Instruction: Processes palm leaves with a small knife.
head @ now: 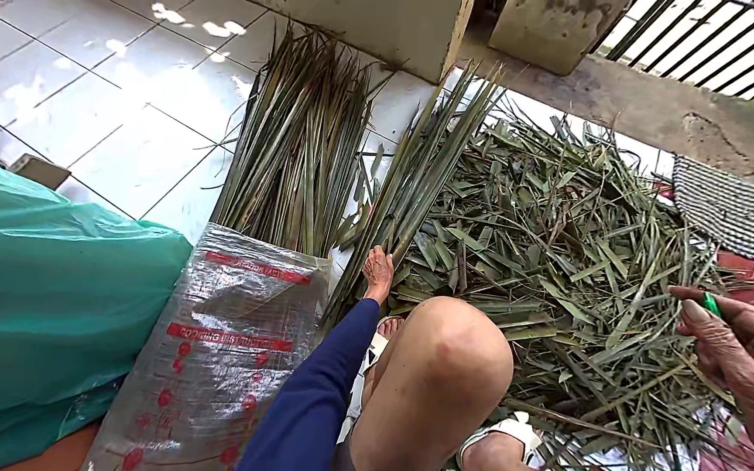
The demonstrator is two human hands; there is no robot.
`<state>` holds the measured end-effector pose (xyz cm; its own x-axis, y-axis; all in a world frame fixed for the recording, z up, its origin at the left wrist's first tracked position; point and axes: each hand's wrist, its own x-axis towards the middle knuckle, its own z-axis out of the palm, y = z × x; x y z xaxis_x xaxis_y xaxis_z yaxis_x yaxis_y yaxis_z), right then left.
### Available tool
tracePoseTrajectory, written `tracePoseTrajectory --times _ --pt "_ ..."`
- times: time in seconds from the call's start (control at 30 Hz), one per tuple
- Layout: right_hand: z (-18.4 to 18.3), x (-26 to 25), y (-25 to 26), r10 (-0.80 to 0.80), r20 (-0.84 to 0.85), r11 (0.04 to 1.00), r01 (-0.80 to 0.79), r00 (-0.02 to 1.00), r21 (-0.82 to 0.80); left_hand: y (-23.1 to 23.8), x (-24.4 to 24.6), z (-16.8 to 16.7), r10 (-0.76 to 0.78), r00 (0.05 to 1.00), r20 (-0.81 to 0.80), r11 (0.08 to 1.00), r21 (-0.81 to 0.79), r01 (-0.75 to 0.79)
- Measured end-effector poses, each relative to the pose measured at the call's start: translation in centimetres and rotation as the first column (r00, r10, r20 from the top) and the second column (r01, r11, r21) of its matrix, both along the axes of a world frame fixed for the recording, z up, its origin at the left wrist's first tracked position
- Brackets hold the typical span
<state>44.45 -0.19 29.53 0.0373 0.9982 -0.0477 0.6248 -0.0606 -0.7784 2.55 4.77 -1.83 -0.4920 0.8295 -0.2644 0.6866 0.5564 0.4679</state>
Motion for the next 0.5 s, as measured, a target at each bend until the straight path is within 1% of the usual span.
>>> tracePoseTrajectory --times 0.07,0.1,0.17,0.23,0.33,0.4,0.5 --pt "-0.3 0.3 -0.1 -0.005 -0.010 1.000 0.005 1.000 -0.004 1.5 -0.8 -1.0 -0.017 0.999 0.031 0.994 -0.108 0.020" --pt "-0.3 0.4 -0.2 -0.007 -0.023 1.000 0.007 1.000 -0.005 2.0 -1.0 -1.4 -0.027 0.999 0.031 0.991 -0.132 0.030" --pt "-0.4 0.7 -0.3 -0.021 -0.049 1.000 0.021 0.999 -0.002 2.6 -1.0 -1.7 -0.048 0.999 0.018 0.989 -0.136 0.050" --pt "-0.3 0.8 -0.5 -0.026 -0.058 1.000 0.026 0.998 0.002 2.9 -0.7 -0.5 -0.053 0.998 0.036 0.991 -0.123 0.057" --pt "0.0 0.5 -0.6 -0.029 -0.069 1.000 0.030 0.997 0.009 3.1 1.0 3.5 -0.079 0.990 0.115 0.996 -0.019 0.082" --pt "0.0 0.2 -0.5 -0.028 -0.072 0.999 0.030 0.997 0.014 3.2 2.9 6.0 -0.153 0.976 0.154 0.983 0.123 0.135" --pt "-0.2 0.1 -0.3 -0.026 -0.074 0.999 0.029 0.997 0.033 4.4 6.7 9.1 -0.312 0.936 0.161 0.904 0.353 0.240"
